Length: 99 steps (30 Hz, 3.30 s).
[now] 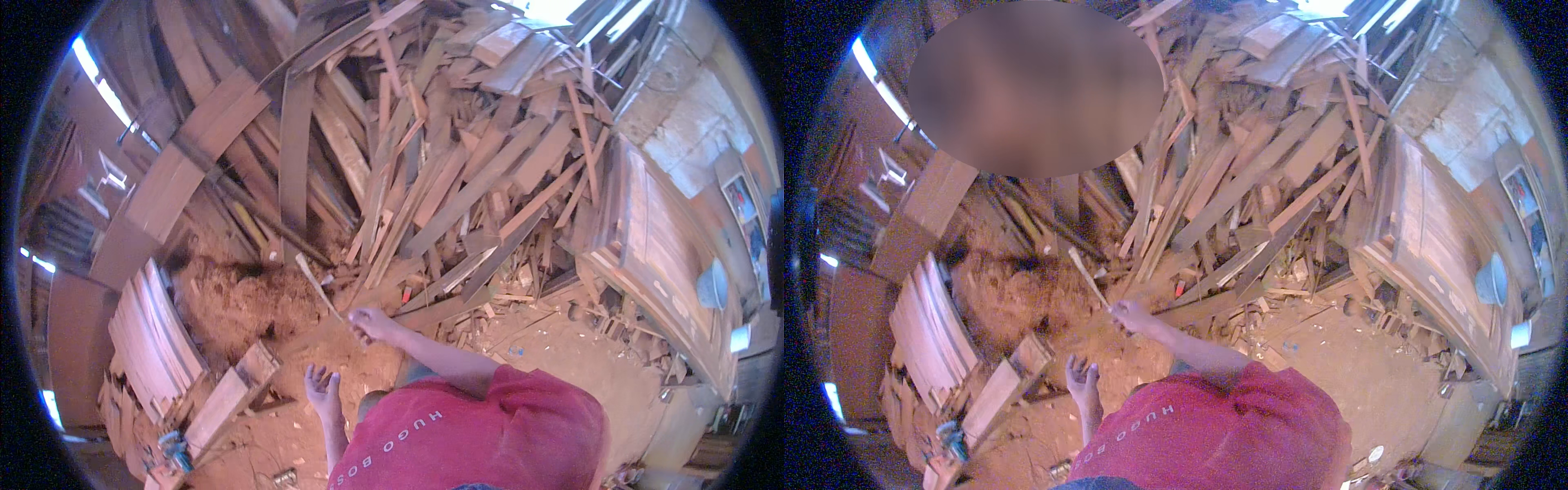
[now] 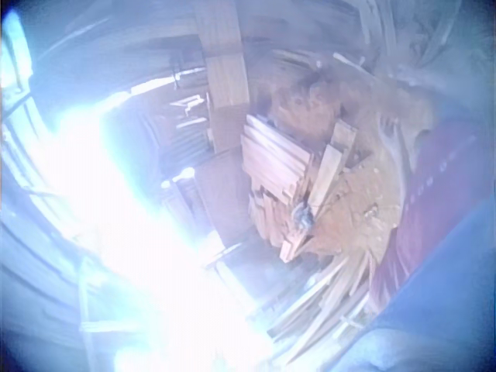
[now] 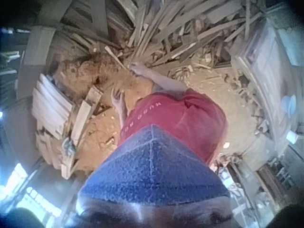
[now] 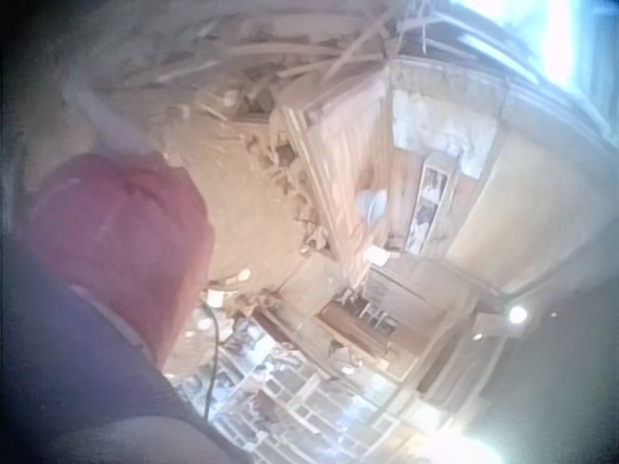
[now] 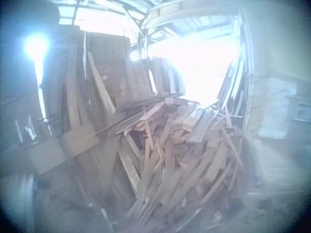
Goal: The person uses a circular saw to cut a board and then uses an axe and a hammer to shave and shape the edges of curved wooden pieces.
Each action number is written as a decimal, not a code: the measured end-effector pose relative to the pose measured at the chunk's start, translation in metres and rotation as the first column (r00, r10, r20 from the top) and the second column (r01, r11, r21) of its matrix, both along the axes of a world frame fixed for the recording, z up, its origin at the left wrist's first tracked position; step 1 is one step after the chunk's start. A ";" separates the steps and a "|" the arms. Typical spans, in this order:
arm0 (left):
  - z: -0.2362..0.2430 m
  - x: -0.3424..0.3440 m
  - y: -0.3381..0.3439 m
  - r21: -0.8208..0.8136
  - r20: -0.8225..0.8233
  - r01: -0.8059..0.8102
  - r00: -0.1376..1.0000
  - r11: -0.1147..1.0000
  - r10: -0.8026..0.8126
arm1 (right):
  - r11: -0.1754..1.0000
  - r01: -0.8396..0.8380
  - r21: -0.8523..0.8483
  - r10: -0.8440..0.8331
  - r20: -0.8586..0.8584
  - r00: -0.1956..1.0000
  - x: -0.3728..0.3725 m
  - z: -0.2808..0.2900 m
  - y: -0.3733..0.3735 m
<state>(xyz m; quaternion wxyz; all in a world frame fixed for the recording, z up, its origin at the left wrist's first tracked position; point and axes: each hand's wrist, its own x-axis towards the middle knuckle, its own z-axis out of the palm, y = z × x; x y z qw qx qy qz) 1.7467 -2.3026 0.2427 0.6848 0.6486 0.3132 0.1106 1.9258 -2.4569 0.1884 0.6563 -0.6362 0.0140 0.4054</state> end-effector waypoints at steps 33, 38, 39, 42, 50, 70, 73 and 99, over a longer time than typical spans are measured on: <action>0.057 -0.471 0.192 0.042 0.324 -0.562 0.790 0.826 0.521 | -0.488 -0.871 0.059 0.840 0.303 -0.450 -0.489 0.117 0.400; 0.033 -0.539 0.250 -0.109 0.302 -0.728 0.624 0.677 0.720 | -0.721 -0.655 0.226 0.692 0.251 -0.676 -0.571 0.065 0.501; 0.028 -0.552 0.272 -0.120 0.268 -0.748 0.609 0.653 0.747 | -0.771 -0.611 0.178 0.633 0.318 -0.706 -0.589 0.064 0.528; 0.012 -0.584 0.339 -0.170 0.136 -0.830 0.515 0.532 0.847 | -0.794 -0.608 0.004 0.587 0.267 -0.764 -0.648 0.046 0.603; 0.009 -0.706 0.494 -0.545 0.249 -0.835 -0.069 0.081 0.966 | -0.770 -0.606 0.201 0.638 0.222 -0.737 -0.759 0.042 0.807; -0.119 -1.160 0.924 -0.030 -0.290 -0.968 0.247 0.250 0.924 | 0.213 -0.943 -0.257 0.977 0.071 0.202 -0.994 -0.056 1.163; -0.100 -1.216 0.985 -0.016 -0.227 -0.971 0.237 0.239 0.945 | 0.291 -0.924 -0.248 0.957 0.063 0.284 -1.032 -0.047 1.216; -0.292 -1.396 1.281 -0.077 -0.659 -0.996 0.084 0.043 0.747 | 0.742 -0.519 -0.424 0.644 0.236 0.728 -1.210 -0.321 1.982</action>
